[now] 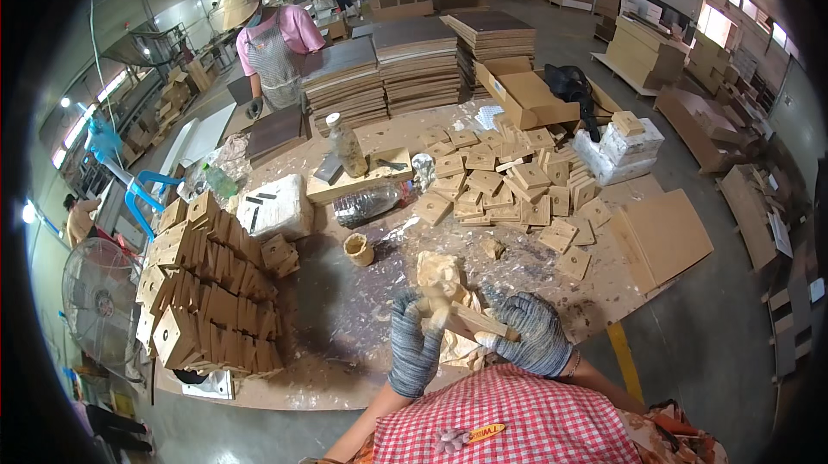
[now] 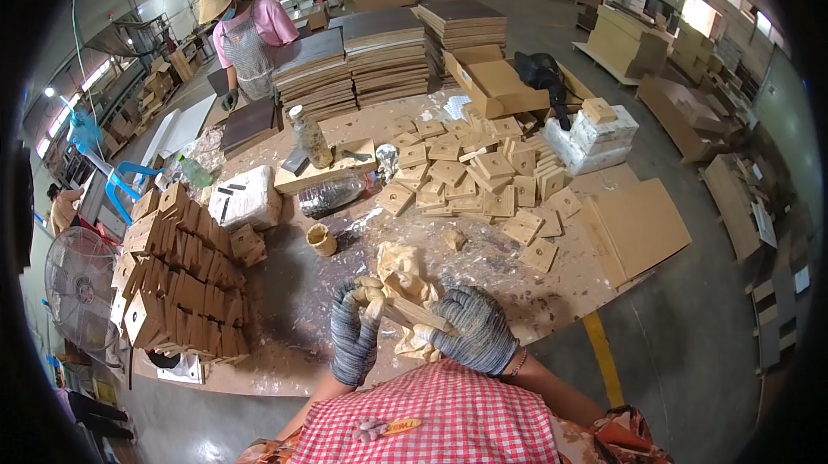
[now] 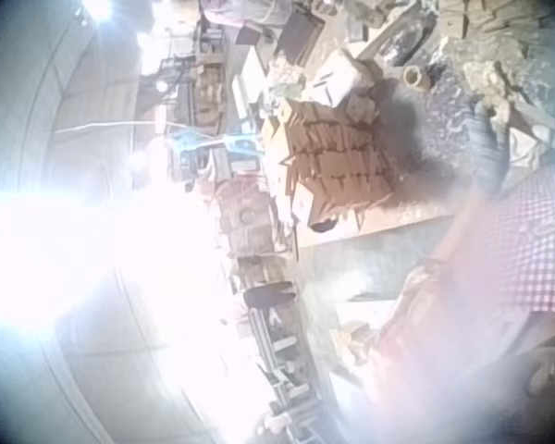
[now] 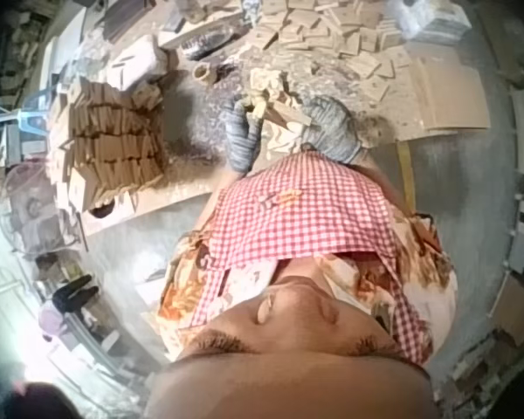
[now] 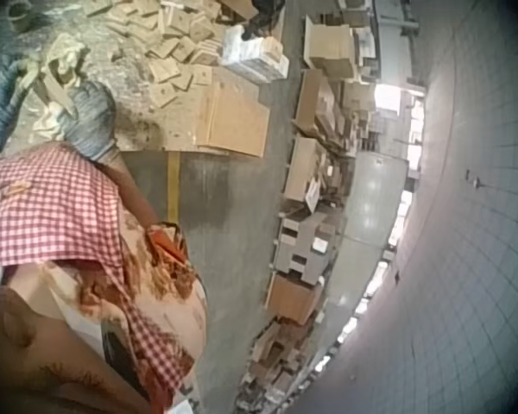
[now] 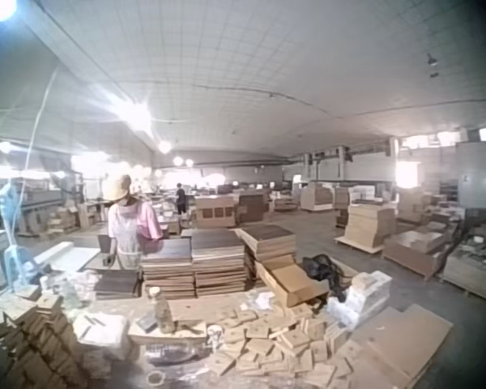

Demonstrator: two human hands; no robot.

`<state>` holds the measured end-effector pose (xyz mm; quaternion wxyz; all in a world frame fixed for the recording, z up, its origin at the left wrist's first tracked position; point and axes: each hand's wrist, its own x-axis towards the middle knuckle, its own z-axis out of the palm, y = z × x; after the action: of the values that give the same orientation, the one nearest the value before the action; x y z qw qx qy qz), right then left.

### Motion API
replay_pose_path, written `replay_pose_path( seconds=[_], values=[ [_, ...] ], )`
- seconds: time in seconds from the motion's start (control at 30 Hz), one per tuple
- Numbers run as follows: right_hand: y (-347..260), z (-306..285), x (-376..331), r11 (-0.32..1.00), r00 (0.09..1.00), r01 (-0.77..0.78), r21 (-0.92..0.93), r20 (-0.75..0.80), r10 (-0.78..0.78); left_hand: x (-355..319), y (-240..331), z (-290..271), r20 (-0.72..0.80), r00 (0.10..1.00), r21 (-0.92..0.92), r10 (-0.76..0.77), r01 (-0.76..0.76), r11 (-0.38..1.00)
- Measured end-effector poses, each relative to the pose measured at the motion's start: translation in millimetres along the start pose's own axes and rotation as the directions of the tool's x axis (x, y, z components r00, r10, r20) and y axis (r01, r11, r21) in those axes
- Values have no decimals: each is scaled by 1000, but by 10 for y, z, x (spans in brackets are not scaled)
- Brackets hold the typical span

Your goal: The person applies a substance to wooden pieces and wipes them with a cloth while wearing gloves at a workbench.

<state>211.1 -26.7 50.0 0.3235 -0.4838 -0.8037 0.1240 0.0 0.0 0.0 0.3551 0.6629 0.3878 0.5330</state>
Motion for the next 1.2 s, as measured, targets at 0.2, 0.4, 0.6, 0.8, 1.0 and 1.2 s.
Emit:
replay_pose_path(
  seconds=[0.2, 0.4, 0.6, 0.8, 1.0, 1.2],
  values=[
    [-43, 39, -32, 1000, 996, 11, 24, -87, -9, -138, -1, 21, -11, 990, -69, -141, 140, 988],
    [-20, 32, 6, 994, 989, 13, 111, -146, 3, -91, -8, 41, 34, 977, 95, -213, 209, 973],
    [-3, 67, -35, 970, 981, -113, 217, -131, 143, -119, -94, 78, 67, 973, 135, -223, 212, 968],
    [137, 53, -13, 930, 948, -307, 202, -22, 318, -96, -87, 71, 89, 963, -173, -254, 266, 948],
    [147, 156, 18, 809, 841, -528, 260, 24, 541, -52, -204, 169, 324, 869, 4, -374, 394, 919],
    [5, 258, 154, 753, 819, -545, 370, 45, 571, -59, -204, 269, 316, 867, 19, -385, 400, 916]
  ],
)
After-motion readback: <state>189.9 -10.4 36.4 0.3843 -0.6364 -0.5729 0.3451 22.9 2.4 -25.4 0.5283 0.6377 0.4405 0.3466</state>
